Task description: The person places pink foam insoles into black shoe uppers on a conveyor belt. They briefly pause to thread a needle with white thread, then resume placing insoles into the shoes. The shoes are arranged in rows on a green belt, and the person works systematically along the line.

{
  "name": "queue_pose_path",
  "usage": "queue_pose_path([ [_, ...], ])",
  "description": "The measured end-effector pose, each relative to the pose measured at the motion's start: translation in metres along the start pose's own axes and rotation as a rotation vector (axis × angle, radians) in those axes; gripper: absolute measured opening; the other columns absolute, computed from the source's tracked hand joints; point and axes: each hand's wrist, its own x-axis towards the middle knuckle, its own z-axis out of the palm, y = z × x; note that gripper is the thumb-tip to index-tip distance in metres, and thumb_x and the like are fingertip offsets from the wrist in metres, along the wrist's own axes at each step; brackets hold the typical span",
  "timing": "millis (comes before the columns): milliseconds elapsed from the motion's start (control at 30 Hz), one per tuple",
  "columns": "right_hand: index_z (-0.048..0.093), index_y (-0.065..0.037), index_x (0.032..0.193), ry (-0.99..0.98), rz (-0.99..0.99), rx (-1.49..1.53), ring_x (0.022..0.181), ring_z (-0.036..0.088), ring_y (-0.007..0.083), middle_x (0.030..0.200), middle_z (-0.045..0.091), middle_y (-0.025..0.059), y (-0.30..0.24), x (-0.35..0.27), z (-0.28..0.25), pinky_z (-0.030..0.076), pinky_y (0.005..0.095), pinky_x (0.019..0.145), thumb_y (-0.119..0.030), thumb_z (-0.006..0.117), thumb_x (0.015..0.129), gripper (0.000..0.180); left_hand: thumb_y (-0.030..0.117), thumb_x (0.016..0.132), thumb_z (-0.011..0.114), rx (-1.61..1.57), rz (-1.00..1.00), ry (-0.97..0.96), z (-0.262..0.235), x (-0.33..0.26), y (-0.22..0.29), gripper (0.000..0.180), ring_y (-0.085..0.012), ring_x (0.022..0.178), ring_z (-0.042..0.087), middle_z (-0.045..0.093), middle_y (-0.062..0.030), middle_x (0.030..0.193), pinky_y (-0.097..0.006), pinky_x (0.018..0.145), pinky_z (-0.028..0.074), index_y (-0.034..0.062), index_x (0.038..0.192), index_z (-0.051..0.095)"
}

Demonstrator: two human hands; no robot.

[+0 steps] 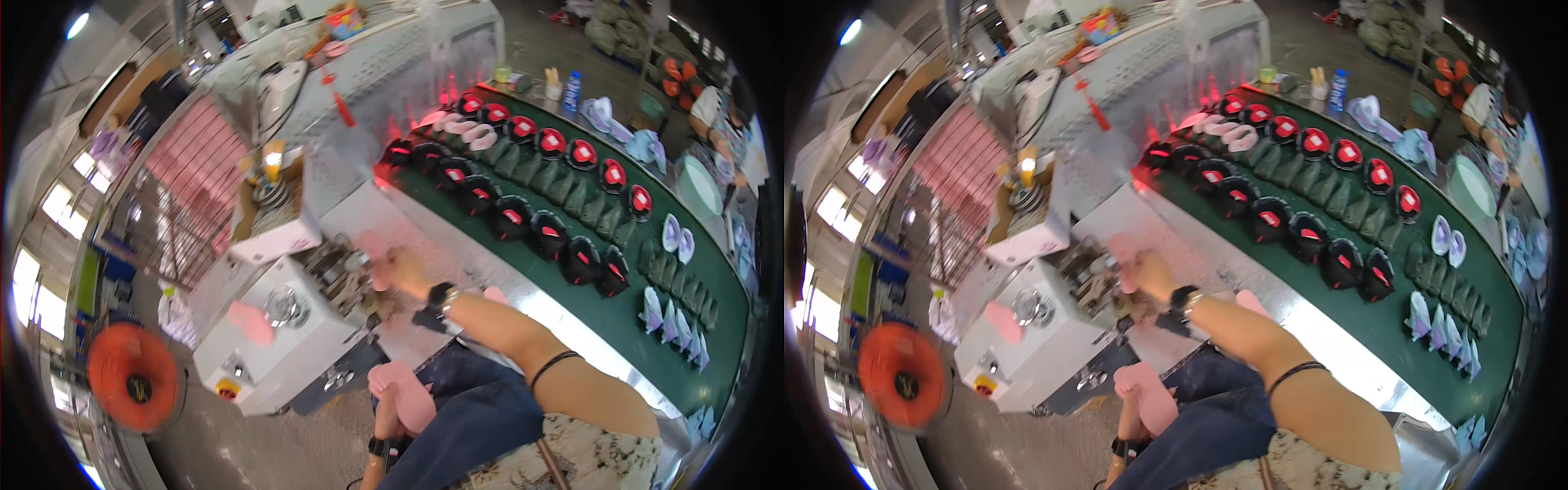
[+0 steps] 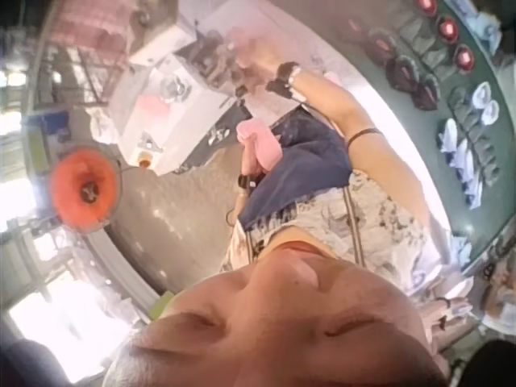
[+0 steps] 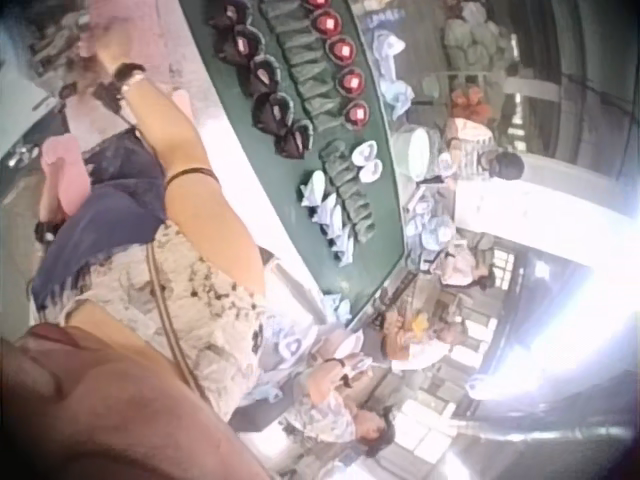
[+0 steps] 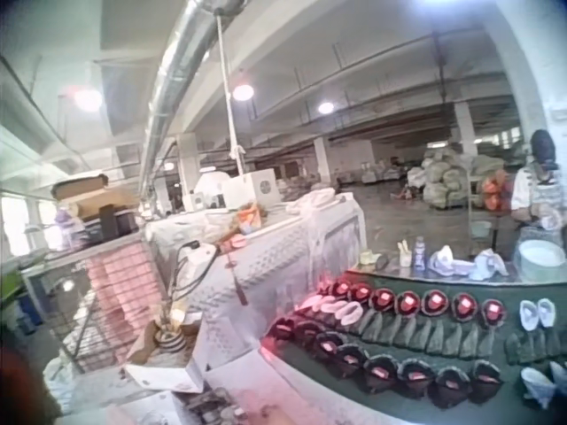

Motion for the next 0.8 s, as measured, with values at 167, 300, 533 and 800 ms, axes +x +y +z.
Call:
queue_pose_path([
  [167,0.056,0.001,0.098,0.135,0.165,0.431,0.070,0.065,0.0314,0.082,0.064,0.0195,0.017,0.050,0.023,0.051,0.0406,0.059,-0.027,0.059,0.093,0.029,0.032,0.096,0.052,-0.467,-0.303,0.192,-0.012,0.021,-0.003,0.045,-0.0274,0.100,0.064,0.064,-0.0166,0.111,-0.037,0.088,0.052,-0.0035,0.124,0.053],
  [300,0.047,-0.002,0.104,0.253,0.244,0.572,0.058,0.066,0.0230,0.074,0.061,0.0133,0.115,0.102,-0.046,0.051,0.0339,0.044,-0.019,0.055,0.096,0.021,0.050,0.095,0.050,-0.166,-0.370,0.290,-0.012,0.043,-0.012,0.059,-0.0270,0.106,0.060,0.063,-0.0148,0.113,-0.039,0.091,0.049,0.0009,0.129,0.051],
  [533,0.048,0.003,0.120,0.686,0.400,0.487,0.077,0.067,0.0207,0.091,0.064,0.0119,0.275,0.165,-0.208,0.057,0.0337,0.060,0.003,0.063,0.080,0.042,0.045,0.092,0.056,-0.449,-0.543,0.106,-0.041,0.077,-0.053,0.052,-0.0271,0.097,0.062,0.065,-0.0109,0.108,-0.037,0.086,0.052,0.0025,0.122,0.056],
  [800,0.059,-0.005,0.103,0.073,0.067,0.783,0.073,0.058,0.0097,0.084,0.062,0.0015,0.124,0.097,-0.136,0.048,0.0246,0.061,-0.009,0.064,0.087,0.017,0.024,0.091,0.062,-0.309,-0.202,0.237,0.037,0.066,0.023,0.035,-0.0241,0.094,0.064,0.064,-0.0097,0.101,-0.038,0.083,0.054,0.0004,0.116,0.056],
])
